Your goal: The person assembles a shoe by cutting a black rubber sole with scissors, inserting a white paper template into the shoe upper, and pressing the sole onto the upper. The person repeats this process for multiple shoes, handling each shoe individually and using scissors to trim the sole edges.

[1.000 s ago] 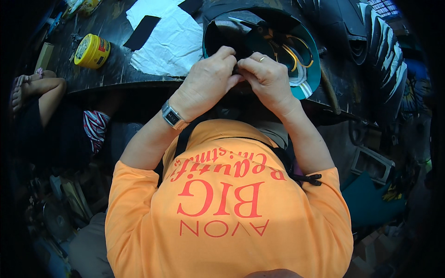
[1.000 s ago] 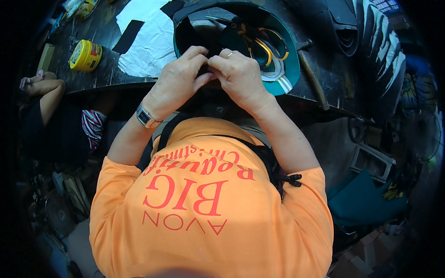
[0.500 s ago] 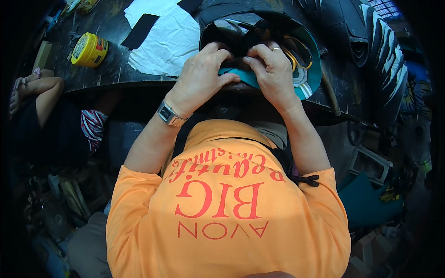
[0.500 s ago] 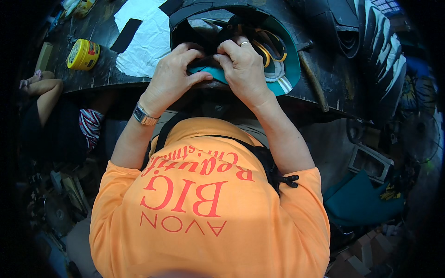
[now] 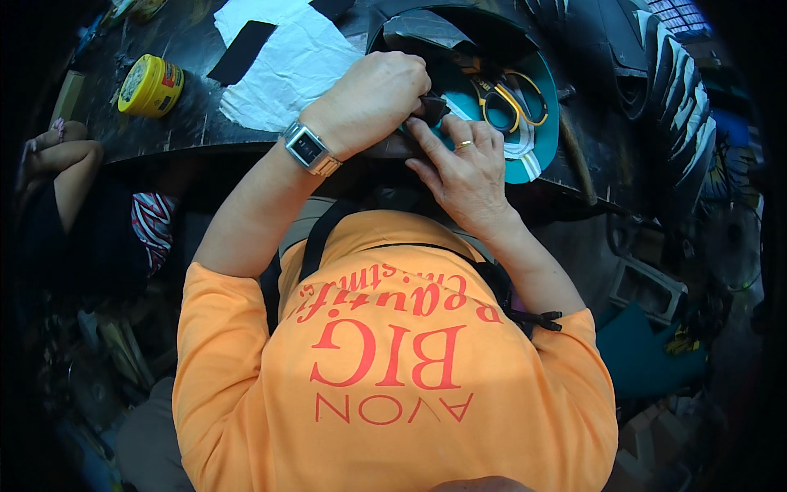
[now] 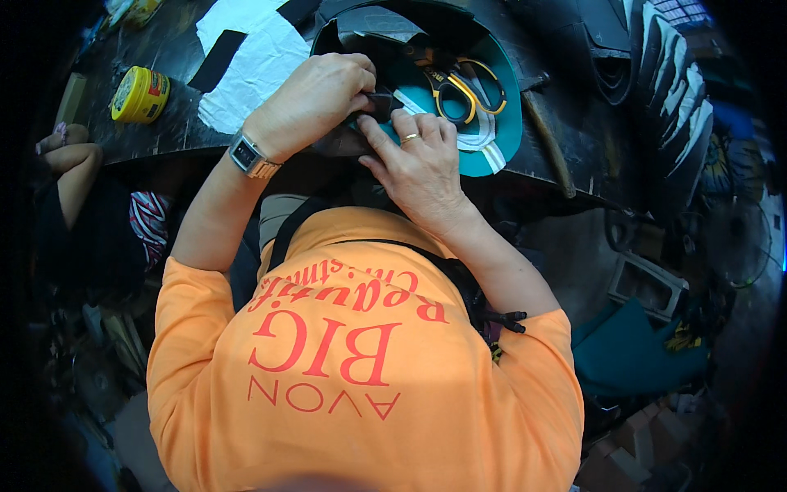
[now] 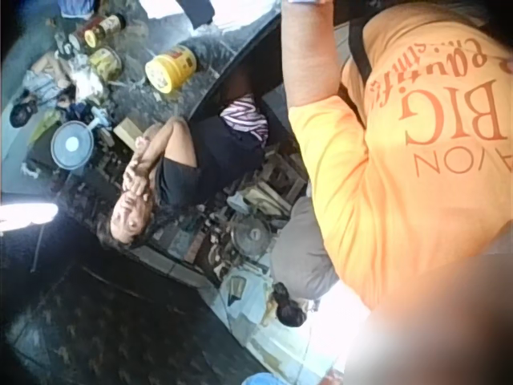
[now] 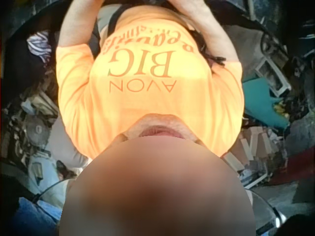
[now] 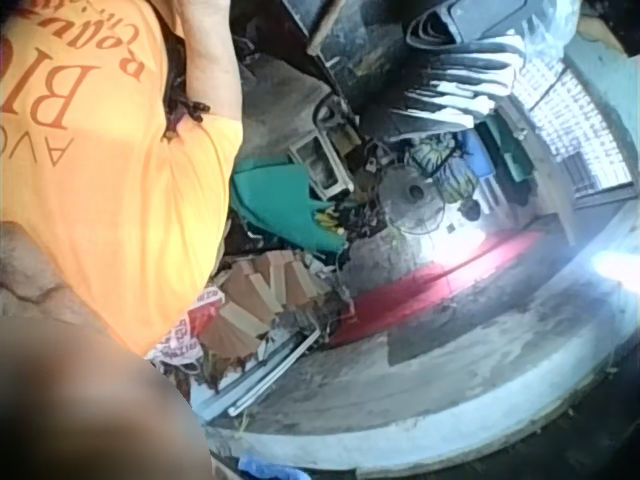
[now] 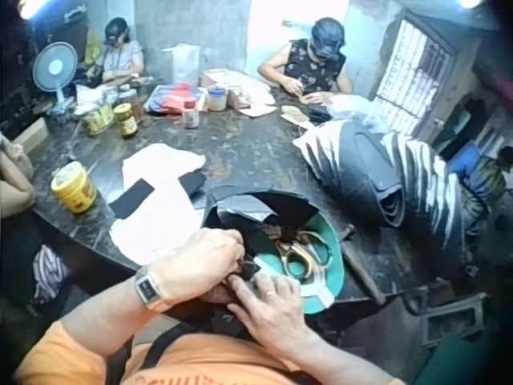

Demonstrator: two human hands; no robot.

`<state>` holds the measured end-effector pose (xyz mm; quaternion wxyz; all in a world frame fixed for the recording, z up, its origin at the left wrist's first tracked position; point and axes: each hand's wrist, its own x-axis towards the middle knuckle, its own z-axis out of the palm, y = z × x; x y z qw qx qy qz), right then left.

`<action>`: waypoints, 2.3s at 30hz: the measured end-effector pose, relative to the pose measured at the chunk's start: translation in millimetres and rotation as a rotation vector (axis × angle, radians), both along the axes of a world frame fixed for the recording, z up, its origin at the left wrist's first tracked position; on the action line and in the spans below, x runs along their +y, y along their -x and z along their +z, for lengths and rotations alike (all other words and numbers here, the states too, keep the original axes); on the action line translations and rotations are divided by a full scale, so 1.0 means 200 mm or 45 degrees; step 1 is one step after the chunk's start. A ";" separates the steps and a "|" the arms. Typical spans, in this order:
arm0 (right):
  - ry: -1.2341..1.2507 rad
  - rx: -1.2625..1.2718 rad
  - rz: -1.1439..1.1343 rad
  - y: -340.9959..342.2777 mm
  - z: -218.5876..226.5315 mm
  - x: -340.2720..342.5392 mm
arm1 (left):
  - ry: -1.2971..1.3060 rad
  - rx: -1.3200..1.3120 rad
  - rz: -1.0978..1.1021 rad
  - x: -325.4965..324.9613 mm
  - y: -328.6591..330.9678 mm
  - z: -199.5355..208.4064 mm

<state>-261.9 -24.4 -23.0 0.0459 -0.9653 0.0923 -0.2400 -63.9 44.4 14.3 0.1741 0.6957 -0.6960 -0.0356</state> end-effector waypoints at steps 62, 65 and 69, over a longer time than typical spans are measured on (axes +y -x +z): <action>-1.906 0.056 -0.062 0.29 0.36 -0.25 | 0.065 0.466 0.011 0.11 -0.04 -0.02; -2.540 0.157 -0.165 0.40 0.32 -0.16 | 0.079 0.463 -0.004 0.12 -0.04 -0.01; -2.641 0.303 -0.144 0.48 0.27 -0.19 | 0.002 0.516 0.047 0.12 -0.05 0.01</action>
